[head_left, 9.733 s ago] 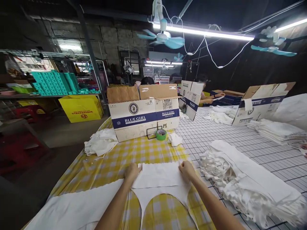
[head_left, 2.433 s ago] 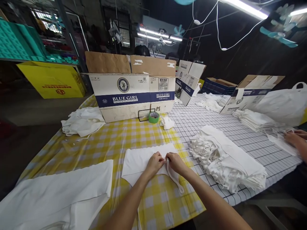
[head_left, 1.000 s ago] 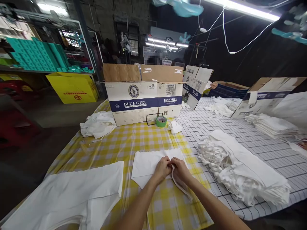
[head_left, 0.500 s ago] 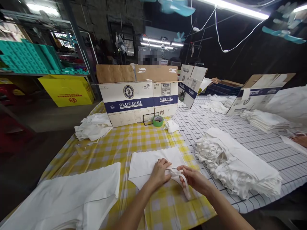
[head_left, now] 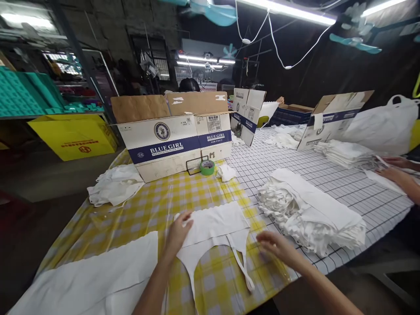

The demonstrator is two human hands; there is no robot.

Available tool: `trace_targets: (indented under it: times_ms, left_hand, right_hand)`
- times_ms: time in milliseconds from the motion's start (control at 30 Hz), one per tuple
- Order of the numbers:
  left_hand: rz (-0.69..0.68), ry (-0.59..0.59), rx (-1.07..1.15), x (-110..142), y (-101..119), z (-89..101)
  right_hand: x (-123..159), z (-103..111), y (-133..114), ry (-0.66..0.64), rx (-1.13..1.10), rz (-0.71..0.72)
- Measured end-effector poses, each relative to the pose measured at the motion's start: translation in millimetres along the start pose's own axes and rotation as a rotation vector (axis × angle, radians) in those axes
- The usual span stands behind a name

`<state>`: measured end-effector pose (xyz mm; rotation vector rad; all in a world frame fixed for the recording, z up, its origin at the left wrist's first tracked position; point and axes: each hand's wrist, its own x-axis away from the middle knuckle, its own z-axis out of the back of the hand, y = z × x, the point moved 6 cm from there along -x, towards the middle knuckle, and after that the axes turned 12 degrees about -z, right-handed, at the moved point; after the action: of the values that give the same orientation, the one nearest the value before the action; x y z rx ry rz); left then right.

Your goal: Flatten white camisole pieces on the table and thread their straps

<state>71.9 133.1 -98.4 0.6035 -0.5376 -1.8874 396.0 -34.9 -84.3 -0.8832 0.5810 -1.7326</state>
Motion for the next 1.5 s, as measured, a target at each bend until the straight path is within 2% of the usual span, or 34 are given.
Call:
trace_targets:
  times_ms: [33,100,200,267,367,500,700,967,1133,1233,1300,1400,1500]
  left_hand:
    - [0.074,0.061,-0.092,-3,-11,12.3]
    - [0.188,0.108,-0.215,-4,-29,27.1]
    - [0.308,0.091,-0.326,0,-46,32.2]
    - [0.334,0.040,-0.341,0,-52,28.9]
    - [0.334,-0.028,-0.322,-2,-58,25.1]
    - [0.318,-0.038,-0.307,-3,-61,24.8]
    - [0.248,0.037,-0.319,-1,-54,22.3]
    - [0.130,0.135,-0.357,-8,-31,8.8]
    - [0.048,0.166,-0.422,1,-17,0.4]
    - [-0.168,0.071,-0.450,12,-8,-14.2]
    - [-0.244,-0.018,-0.446,21,-10,-23.0]
    - [-0.158,-0.078,-0.435,33,-20,-24.2]
    - [-0.074,-0.114,-0.442,45,-20,-21.1]
  right_hand:
    - [-22,6,4,0.112,0.066,-0.062]
    - [-67,12,4,0.234,0.099,-0.122]
    - [-120,6,-6,0.348,0.136,-0.184]
    - [-140,-5,-14,0.391,0.164,-0.210]
    - [-152,-21,-22,0.410,0.195,-0.193]
    - [-149,-30,-21,0.450,0.219,-0.182]
    - [-149,-31,-22,0.466,0.241,-0.143]
    - [-161,-12,-23,0.511,0.323,-0.083]
    - [-146,-22,-30,0.546,0.433,0.025]
    - [-134,-38,-35,0.457,0.513,0.180]
    - [-126,-43,-34,0.368,0.526,0.210]
    - [-109,-37,-31,0.331,0.472,0.121]
    - [-65,-38,-39,0.312,0.442,0.091]
